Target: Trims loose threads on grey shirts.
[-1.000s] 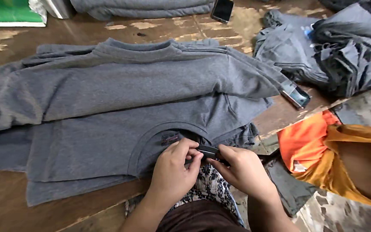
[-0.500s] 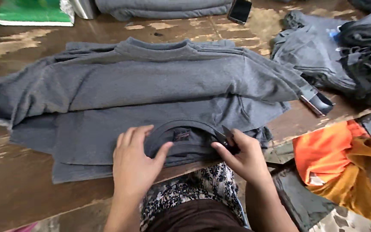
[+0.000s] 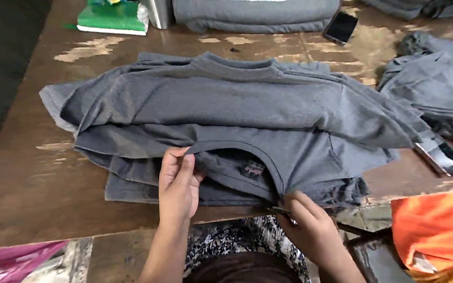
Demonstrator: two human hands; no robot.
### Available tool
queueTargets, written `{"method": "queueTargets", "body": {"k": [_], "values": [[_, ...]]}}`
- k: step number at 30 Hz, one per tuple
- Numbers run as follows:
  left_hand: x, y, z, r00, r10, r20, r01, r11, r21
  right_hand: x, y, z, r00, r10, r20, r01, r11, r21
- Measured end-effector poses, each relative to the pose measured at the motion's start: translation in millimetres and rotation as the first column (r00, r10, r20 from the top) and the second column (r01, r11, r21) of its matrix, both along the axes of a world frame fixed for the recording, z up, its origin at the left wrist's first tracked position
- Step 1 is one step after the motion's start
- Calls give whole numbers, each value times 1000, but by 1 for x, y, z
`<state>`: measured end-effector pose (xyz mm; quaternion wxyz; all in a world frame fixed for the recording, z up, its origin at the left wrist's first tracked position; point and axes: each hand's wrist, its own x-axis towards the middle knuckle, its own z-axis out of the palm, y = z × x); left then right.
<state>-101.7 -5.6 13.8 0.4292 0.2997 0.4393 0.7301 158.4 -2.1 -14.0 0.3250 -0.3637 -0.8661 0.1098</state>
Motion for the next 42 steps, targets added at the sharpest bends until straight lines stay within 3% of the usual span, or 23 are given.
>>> {"method": "queueTargets", "body": {"k": [2, 4, 6, 8, 10, 16, 20, 23, 27, 30, 32, 37, 39, 42], "values": [[-1, -1, -1, 991, -42, 129, 43, 999, 1, 0, -3, 5, 999, 2, -43, -1, 1000, 19], [-3, -6, -3, 992, -49, 119, 46, 999, 24, -4, -3, 12, 991, 30, -133, -26, 999, 38], [-5, -12, -7, 995, -44, 92, 39, 998, 57, -10, -11, 25, 948, 176, -267, -184, 983, -5], [-5, -17, -10, 995, -48, 87, 42, 996, 73, -18, -20, 36, 824, 399, -403, -461, 885, -66], [-4, -22, -13, 994, -63, 86, 56, 995, 78, -37, -13, 40, 763, 447, -467, -547, 832, -97], [2, -30, -26, 996, -83, 43, 78, 990, 116, -104, 45, 23, 793, 344, -503, -485, 856, -180], [5, -34, -33, 993, -89, -77, 102, 977, 186, -119, 47, 15, 803, 194, -564, -342, 924, -170], [12, -33, -35, 982, 18, -189, 18, 983, 185, -117, 41, 11, 806, 141, -576, -236, 967, -93], [21, -28, -40, 959, 150, -241, -95, 969, 227, -108, 30, 15, 812, 226, -538, -320, 943, -88], [21, -24, -43, 941, 201, -271, -133, 960, 248, -98, 21, 20, 747, 365, -556, -529, 833, -164], [18, -23, -44, 943, 215, -255, -154, 959, 239, -90, 20, 20, 748, 431, -504, -588, 782, -205], [10, -29, -45, 985, 114, -128, -84, 973, 217, -74, 34, 14, 966, 215, -143, -242, 947, -211], [10, -32, -43, 989, 103, -111, -75, 970, 231, -79, 33, 16, 982, 187, 15, -182, 971, -156], [6, -35, -44, 987, 69, -148, -30, 967, 252, -91, 33, 12, 979, 189, 70, -188, 982, -27]]}}
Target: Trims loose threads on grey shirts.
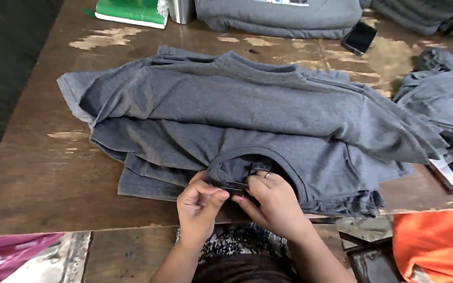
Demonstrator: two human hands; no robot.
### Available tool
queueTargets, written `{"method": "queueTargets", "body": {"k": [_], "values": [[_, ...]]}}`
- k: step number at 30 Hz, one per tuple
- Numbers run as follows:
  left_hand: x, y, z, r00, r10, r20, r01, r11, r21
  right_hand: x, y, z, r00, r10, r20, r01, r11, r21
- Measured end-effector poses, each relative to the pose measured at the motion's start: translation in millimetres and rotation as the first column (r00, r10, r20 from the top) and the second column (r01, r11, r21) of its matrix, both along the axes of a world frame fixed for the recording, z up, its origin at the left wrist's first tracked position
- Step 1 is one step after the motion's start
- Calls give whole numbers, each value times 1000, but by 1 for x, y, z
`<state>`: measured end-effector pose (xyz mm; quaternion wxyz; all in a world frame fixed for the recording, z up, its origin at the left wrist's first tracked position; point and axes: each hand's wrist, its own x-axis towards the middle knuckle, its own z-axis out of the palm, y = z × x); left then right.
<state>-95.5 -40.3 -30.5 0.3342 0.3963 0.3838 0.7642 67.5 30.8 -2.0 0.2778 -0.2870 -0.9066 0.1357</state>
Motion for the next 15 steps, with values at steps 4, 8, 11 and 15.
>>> {"method": "queueTargets", "body": {"k": [4, 8, 11, 15], "values": [[1, 0, 1, 1000, -6, -26, 5, 1000, -6, -14, 1, -5, 1000, 0, -28, 2, 997, 74], [1, 0, 1, 999, 11, -34, -12, 1000, -15, -15, 1, -1, 999, -38, -9, 38, 998, 41], [1, 0, 2, 1000, -13, 9, 13, 1000, 5, -9, 2, 2, 999, -34, -41, 33, 999, -13], [0, 0, 2, 988, -78, 130, 70, 995, 64, 7, 2, -1, 996, -62, -58, 61, 998, -9]]}}
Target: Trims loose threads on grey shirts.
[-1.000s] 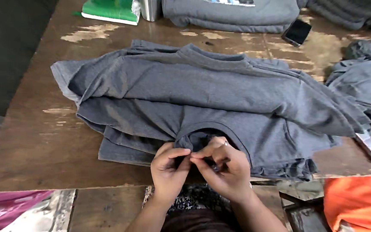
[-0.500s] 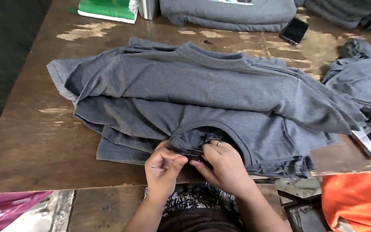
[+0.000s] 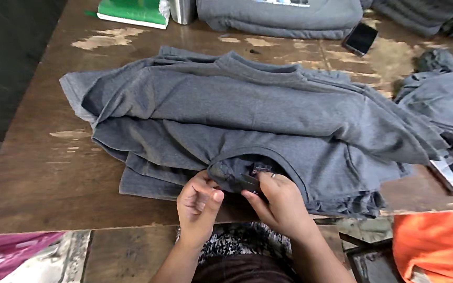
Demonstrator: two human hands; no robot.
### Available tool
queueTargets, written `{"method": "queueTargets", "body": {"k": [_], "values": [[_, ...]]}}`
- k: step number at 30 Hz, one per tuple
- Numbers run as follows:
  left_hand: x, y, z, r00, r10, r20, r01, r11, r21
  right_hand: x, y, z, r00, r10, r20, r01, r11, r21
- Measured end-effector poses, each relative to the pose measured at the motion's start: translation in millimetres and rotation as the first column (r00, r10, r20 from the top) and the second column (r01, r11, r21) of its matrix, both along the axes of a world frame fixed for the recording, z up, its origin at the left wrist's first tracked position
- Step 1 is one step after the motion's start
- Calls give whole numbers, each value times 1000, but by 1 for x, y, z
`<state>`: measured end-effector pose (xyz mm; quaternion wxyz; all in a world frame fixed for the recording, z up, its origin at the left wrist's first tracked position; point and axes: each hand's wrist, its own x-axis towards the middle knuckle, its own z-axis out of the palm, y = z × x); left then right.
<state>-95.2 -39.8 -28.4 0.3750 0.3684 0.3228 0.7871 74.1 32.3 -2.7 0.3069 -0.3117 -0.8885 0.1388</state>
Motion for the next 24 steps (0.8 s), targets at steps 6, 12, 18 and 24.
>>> {"method": "queueTargets", "body": {"k": [6, 12, 18, 24], "values": [[1, -1, 4, 1000, -25, 2, 25, 1000, 11, -4, -2, 0, 998, -18, 67, 16, 999, 37], [-1, -2, 7, 992, 38, -116, -38, 999, 6, -2, 3, 0, 991, 121, -53, -123, 991, -45], [-1, -8, 10, 666, 305, -680, -286, 947, 145, -21, 0, 0, 826, 185, -532, -401, 856, -325], [-23, -36, 62, 551, -92, -830, -68, 986, -155, -43, -4, -5, 679, -140, -721, -376, 777, -505]]}}
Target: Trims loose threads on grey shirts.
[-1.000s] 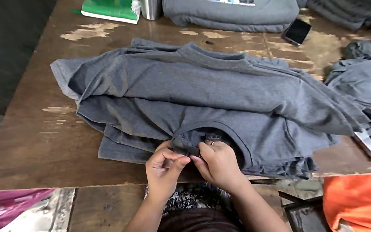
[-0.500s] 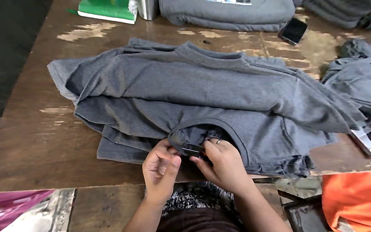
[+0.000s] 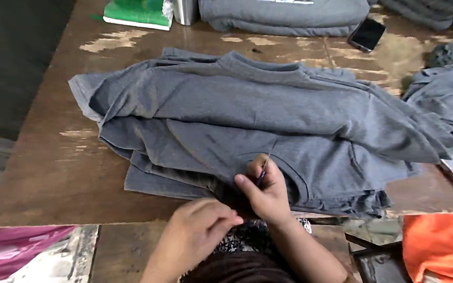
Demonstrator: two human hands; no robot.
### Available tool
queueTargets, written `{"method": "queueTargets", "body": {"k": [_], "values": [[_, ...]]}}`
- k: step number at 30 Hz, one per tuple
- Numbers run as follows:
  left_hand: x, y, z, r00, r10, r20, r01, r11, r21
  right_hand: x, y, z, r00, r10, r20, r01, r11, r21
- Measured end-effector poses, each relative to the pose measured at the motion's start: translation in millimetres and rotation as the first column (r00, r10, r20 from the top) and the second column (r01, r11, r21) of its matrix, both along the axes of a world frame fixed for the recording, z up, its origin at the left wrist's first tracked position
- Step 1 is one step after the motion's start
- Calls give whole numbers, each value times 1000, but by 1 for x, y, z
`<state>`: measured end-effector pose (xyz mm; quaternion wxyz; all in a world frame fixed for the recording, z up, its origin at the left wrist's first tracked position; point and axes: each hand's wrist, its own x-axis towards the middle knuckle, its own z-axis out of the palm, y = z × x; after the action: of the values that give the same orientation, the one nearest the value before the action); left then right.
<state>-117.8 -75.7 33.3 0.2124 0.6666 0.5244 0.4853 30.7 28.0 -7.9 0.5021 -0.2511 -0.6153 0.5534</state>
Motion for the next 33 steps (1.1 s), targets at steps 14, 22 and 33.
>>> {"method": "queueTargets", "body": {"k": [14, 22, 33], "values": [[12, 36, -39, 927, 218, -307, -218, 975, 34, 9, 7, -6, 993, 63, -101, -77, 987, -143], [-7, 13, -44, 993, 52, -106, -49, 998, 32, 51, 3, 6, 803, 26, 596, -296, 884, 361], [-13, 4, -35, 939, 111, -325, -109, 994, 25, 22, -14, 2, 606, -357, 711, -245, 767, 593]]}}
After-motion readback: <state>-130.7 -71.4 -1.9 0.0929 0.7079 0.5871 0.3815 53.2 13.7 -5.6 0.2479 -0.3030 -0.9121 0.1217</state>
